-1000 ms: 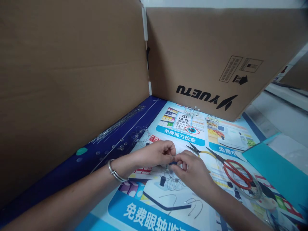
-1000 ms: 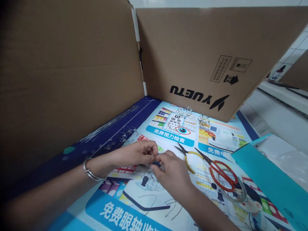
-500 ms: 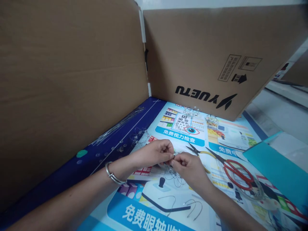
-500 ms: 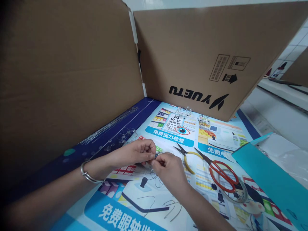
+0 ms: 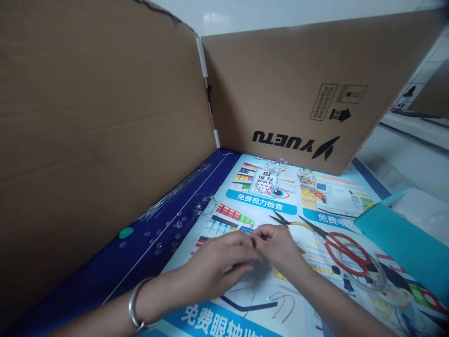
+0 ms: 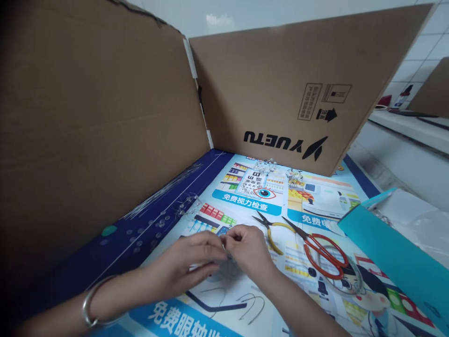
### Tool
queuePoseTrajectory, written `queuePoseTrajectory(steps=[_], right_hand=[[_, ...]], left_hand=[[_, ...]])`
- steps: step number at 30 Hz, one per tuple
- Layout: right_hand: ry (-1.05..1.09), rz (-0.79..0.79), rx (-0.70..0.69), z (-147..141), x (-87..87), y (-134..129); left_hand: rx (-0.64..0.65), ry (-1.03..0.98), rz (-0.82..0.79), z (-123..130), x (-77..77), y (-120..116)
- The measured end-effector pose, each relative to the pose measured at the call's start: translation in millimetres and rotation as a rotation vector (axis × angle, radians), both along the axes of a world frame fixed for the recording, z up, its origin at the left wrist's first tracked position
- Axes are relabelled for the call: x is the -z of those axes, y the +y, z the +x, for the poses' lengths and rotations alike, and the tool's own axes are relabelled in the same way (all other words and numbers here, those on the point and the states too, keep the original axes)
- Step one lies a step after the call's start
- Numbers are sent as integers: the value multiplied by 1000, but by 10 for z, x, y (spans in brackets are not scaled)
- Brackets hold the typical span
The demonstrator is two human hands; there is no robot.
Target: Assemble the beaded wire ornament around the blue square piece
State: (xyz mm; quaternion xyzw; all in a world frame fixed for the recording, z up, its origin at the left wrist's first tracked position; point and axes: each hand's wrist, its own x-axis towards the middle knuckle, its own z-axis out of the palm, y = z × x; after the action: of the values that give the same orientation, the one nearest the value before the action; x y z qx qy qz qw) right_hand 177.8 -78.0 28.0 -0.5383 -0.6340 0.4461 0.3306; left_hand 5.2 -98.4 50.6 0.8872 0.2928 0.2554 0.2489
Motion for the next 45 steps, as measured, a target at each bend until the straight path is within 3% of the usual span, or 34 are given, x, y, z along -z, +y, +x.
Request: queuePoseTrajectory(steps=[5,12,21,26,34,37,40,43,45], right_hand=[[3,-1,20,23,-1,-23],[12,-85,52,53,-130,-22],[-35,-95,48,71,-129,-26],[-37,-75,19,81,-164,-23],[-48,-64,-3,71,-157,-17],[-61,-67,-6,56,-159,-23],[-66,-78,-14,47,-165,-31],[-77,-103,-4,40,-170,-40],[-81,-114,8,31,-170,-46]], left_hand=[[79,196,234,-24,238,-97],[218,303,326,-69,219,-40],[253,208,334,-106,252,38],[262,292,330,-129,249,35],[255,171,210,-145,228,31],[153,63,113,-153,249,36],[-124,-86,-22,-149,305,57],[-345,-165,-286,-125,382,84],[-363,-207,-492,-100,426,95]])
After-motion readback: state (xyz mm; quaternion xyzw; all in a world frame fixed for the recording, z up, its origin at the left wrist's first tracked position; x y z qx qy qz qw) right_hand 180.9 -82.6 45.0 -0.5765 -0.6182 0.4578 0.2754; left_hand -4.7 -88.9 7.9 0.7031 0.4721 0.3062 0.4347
